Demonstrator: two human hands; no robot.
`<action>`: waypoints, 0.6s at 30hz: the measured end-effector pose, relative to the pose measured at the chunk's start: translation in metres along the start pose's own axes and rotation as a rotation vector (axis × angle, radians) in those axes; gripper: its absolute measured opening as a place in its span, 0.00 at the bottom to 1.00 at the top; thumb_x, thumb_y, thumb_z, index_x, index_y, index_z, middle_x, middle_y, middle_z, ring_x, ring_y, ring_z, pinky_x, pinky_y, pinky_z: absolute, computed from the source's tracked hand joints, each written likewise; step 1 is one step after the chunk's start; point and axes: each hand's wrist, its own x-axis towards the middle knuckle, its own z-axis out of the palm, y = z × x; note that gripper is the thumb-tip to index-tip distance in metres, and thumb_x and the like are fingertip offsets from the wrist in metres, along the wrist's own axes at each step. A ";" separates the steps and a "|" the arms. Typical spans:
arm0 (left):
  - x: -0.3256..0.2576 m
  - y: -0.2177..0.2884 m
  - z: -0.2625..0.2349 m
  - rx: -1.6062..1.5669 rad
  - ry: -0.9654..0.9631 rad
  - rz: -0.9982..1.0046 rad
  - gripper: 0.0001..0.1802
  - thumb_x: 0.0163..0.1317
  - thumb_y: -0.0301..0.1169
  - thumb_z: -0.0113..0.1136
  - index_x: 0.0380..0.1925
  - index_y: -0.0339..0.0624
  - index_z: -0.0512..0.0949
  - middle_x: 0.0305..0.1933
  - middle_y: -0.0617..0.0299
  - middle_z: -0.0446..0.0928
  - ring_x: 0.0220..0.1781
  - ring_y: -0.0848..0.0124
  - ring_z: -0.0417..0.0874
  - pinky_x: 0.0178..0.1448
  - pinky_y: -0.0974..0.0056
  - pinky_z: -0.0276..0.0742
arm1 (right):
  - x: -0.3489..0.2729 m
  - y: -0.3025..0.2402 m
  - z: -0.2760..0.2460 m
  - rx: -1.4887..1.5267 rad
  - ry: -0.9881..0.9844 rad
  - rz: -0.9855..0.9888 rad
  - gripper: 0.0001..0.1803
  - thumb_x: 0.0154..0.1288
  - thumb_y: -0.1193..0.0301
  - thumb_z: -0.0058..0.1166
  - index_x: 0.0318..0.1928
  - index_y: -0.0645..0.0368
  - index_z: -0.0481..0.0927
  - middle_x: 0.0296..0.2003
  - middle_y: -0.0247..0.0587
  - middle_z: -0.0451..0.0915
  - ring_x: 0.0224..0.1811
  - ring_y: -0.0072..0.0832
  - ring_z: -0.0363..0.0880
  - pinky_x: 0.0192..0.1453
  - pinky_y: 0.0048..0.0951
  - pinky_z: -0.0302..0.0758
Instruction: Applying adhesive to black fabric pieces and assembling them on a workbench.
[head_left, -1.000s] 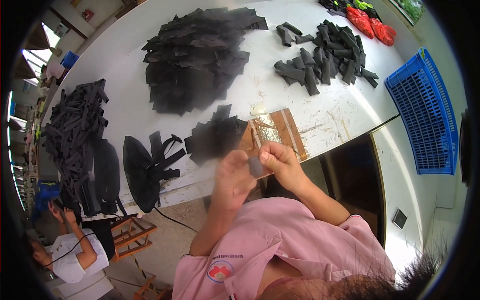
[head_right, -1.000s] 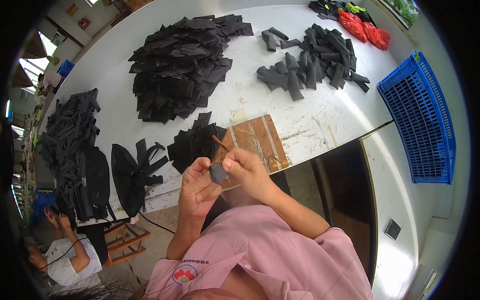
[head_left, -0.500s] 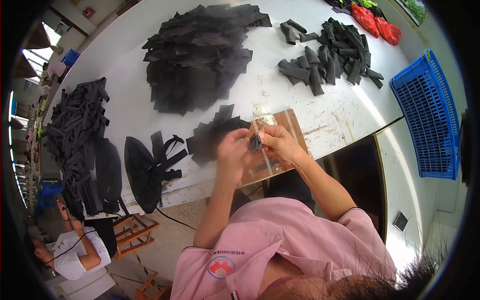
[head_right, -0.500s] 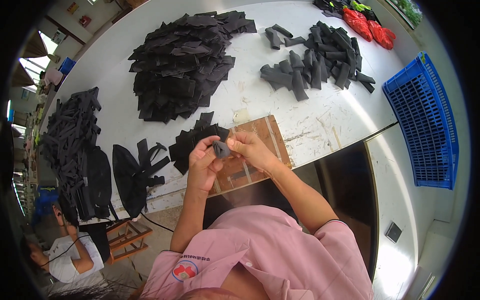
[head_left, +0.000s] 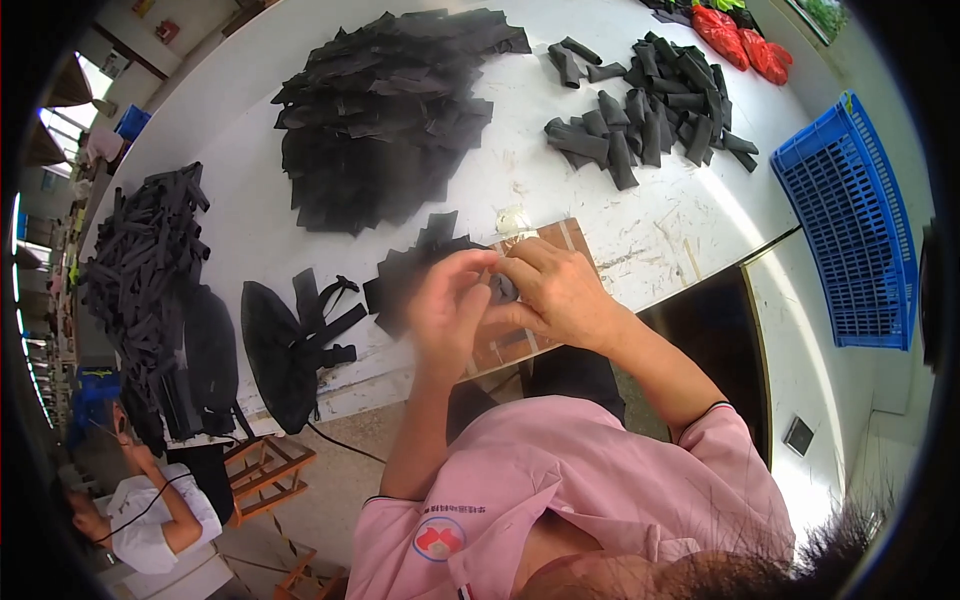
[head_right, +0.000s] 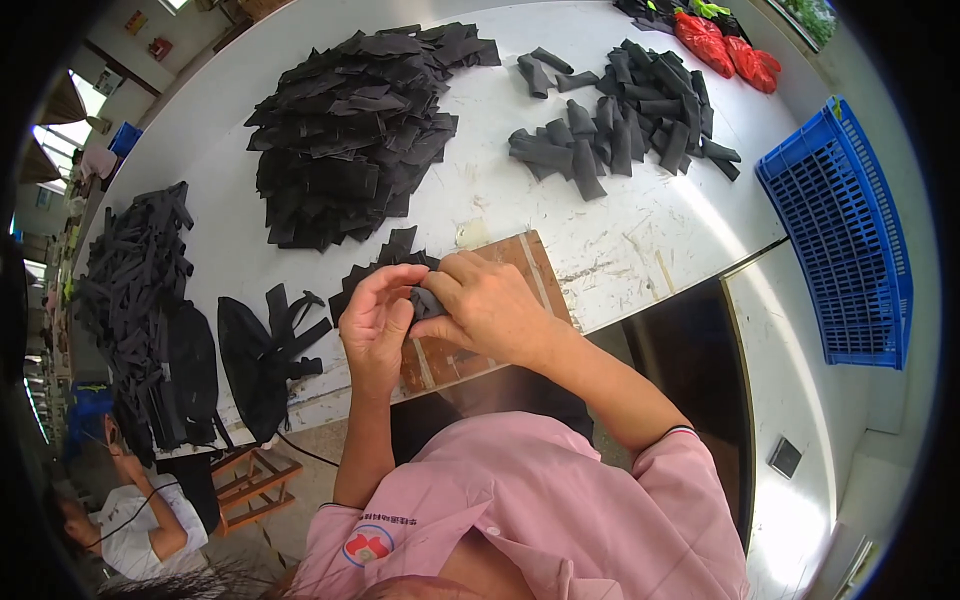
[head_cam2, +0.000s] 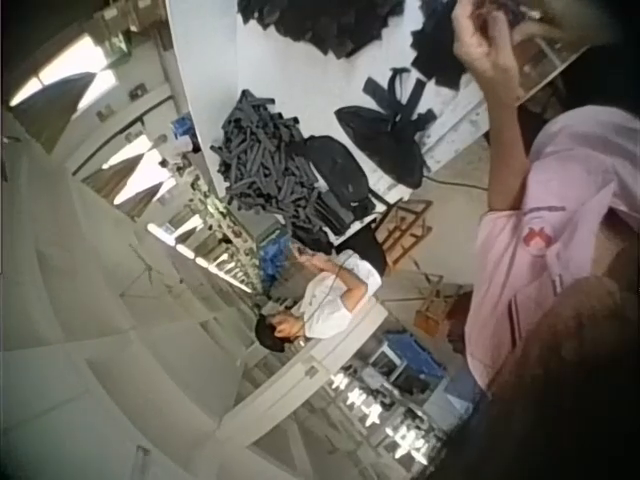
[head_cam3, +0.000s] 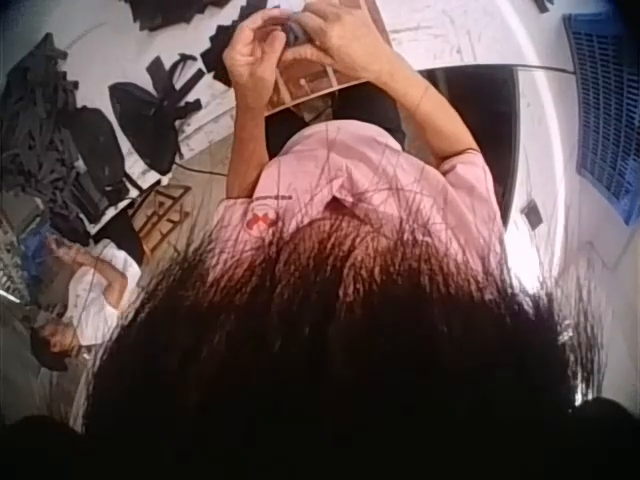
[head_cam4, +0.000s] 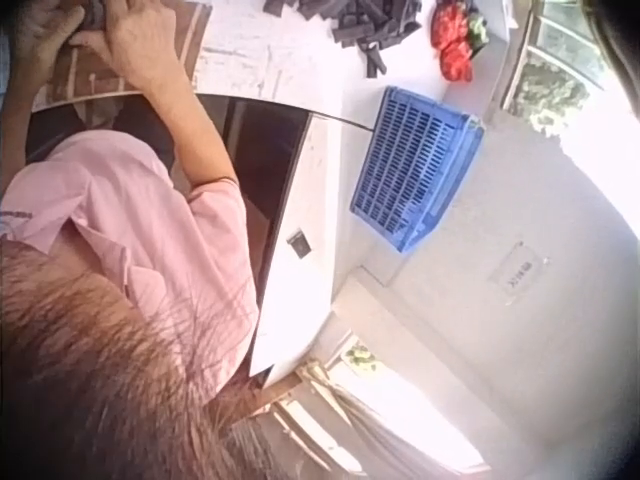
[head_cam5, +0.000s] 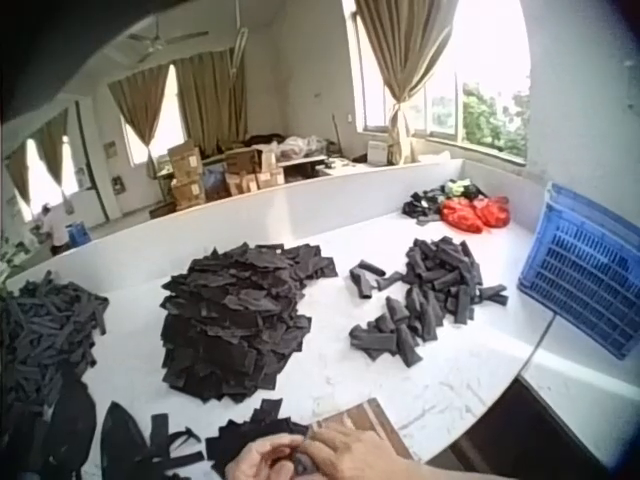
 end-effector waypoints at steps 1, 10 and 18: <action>0.002 -0.005 -0.005 0.038 -0.100 0.013 0.05 0.57 0.23 0.52 0.32 0.32 0.74 0.43 0.53 0.74 0.45 0.72 0.72 0.48 0.70 0.66 | -0.001 -0.001 0.000 0.062 -0.019 0.058 0.23 0.44 0.54 0.58 0.28 0.63 0.72 0.23 0.39 0.70 0.27 0.33 0.72 0.26 0.30 0.69; -0.010 -0.002 0.005 -0.429 0.360 -0.026 0.04 0.59 0.24 0.50 0.33 0.34 0.70 0.38 0.54 0.74 0.39 0.72 0.74 0.49 0.66 0.68 | -0.001 -0.001 -0.003 -0.064 -0.019 0.034 0.13 0.49 0.65 0.56 0.23 0.60 0.69 0.21 0.39 0.69 0.25 0.34 0.71 0.25 0.32 0.68; 0.007 -0.027 -0.005 -0.274 -0.147 -0.154 0.14 0.49 0.26 0.62 0.37 0.34 0.74 0.40 0.53 0.75 0.41 0.70 0.75 0.47 0.68 0.71 | -0.026 0.015 0.031 0.138 0.041 0.166 0.12 0.52 0.66 0.54 0.22 0.60 0.68 0.19 0.40 0.68 0.22 0.37 0.70 0.23 0.33 0.67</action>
